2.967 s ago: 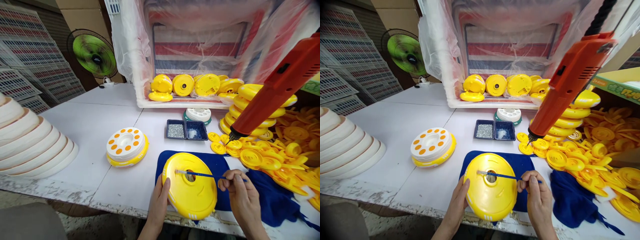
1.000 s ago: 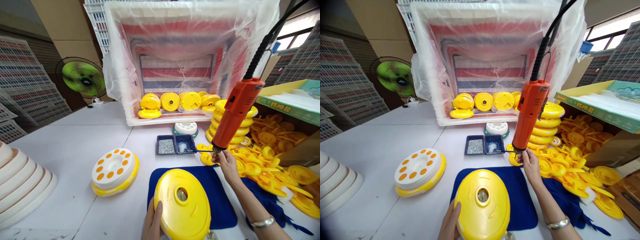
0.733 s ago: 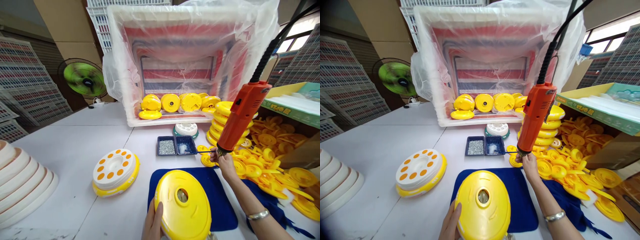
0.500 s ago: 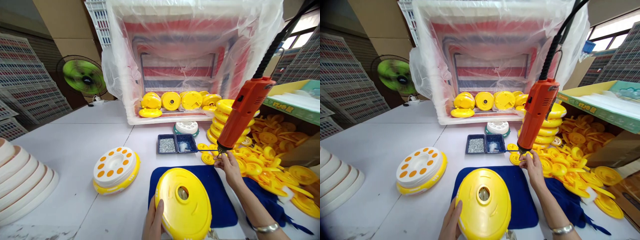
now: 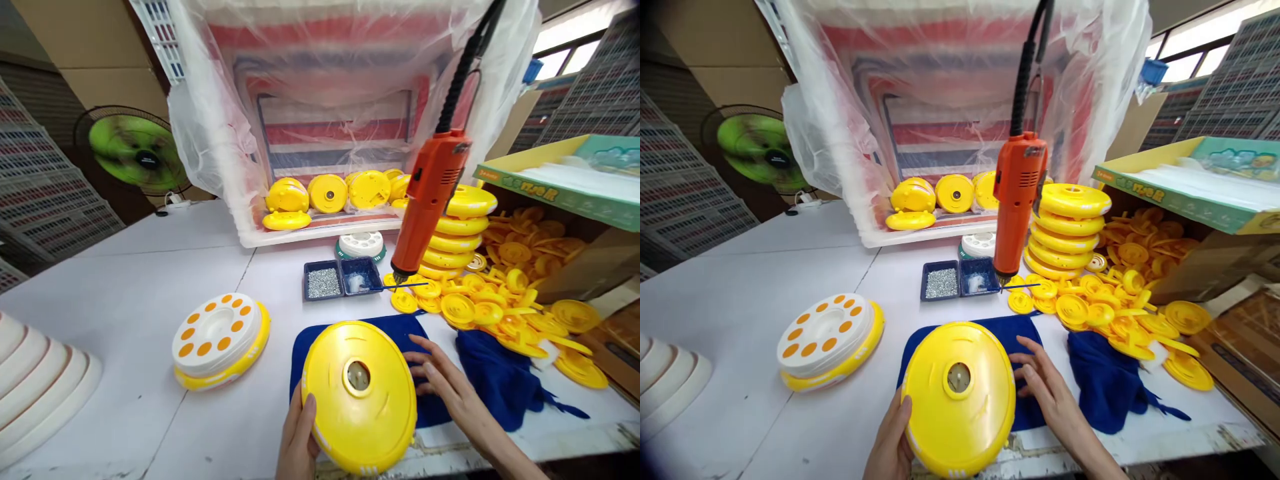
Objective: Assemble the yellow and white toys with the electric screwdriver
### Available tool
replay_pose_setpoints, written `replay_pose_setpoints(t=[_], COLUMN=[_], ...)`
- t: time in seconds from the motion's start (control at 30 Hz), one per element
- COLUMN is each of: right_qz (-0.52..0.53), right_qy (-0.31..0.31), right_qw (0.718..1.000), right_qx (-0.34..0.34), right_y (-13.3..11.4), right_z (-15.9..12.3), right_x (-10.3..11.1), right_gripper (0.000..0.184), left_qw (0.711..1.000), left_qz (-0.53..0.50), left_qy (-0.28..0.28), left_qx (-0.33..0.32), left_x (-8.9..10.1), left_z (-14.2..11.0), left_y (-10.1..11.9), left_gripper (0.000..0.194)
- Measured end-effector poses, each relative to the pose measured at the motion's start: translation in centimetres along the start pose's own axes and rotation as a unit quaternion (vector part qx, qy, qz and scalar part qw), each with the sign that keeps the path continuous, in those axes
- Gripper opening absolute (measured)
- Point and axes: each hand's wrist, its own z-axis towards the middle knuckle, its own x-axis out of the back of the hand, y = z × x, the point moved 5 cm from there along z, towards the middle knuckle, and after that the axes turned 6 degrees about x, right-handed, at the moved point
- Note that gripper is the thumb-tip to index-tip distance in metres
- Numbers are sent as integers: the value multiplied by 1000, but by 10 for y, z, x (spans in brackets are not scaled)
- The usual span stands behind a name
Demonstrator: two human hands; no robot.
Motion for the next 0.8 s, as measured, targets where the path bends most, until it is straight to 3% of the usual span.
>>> replay_pose_setpoints(t=[0.1,0.2,0.4,0.6,0.73,0.8], right_qz=[25,30,80,157,213,209], right_qy=[-40,-13,24,72,56,58], right_qw=[997,994,990,972,962,964], right_qx=[-64,-101,-113,-157,-158,-151], right_y=[6,11,10,15,16,15], right_z=[-8,-12,-13,-13,-12,-11], right_x=[-13,-15,-24,-26,-26,-26], right_gripper=[59,59,59,58,58,58], left_qw=[999,999,998,999,987,983], left_qz=[-8,-8,10,32,148,163], left_qy=[-36,-53,-57,-22,38,40], left_qx=[2,11,-2,17,-44,-74], left_x=[-7,-10,-15,-10,-2,-2], left_z=[-5,-6,-9,-15,-23,-28], left_y=[5,6,6,19,37,43], left_gripper=[64,61,58,61,63,59])
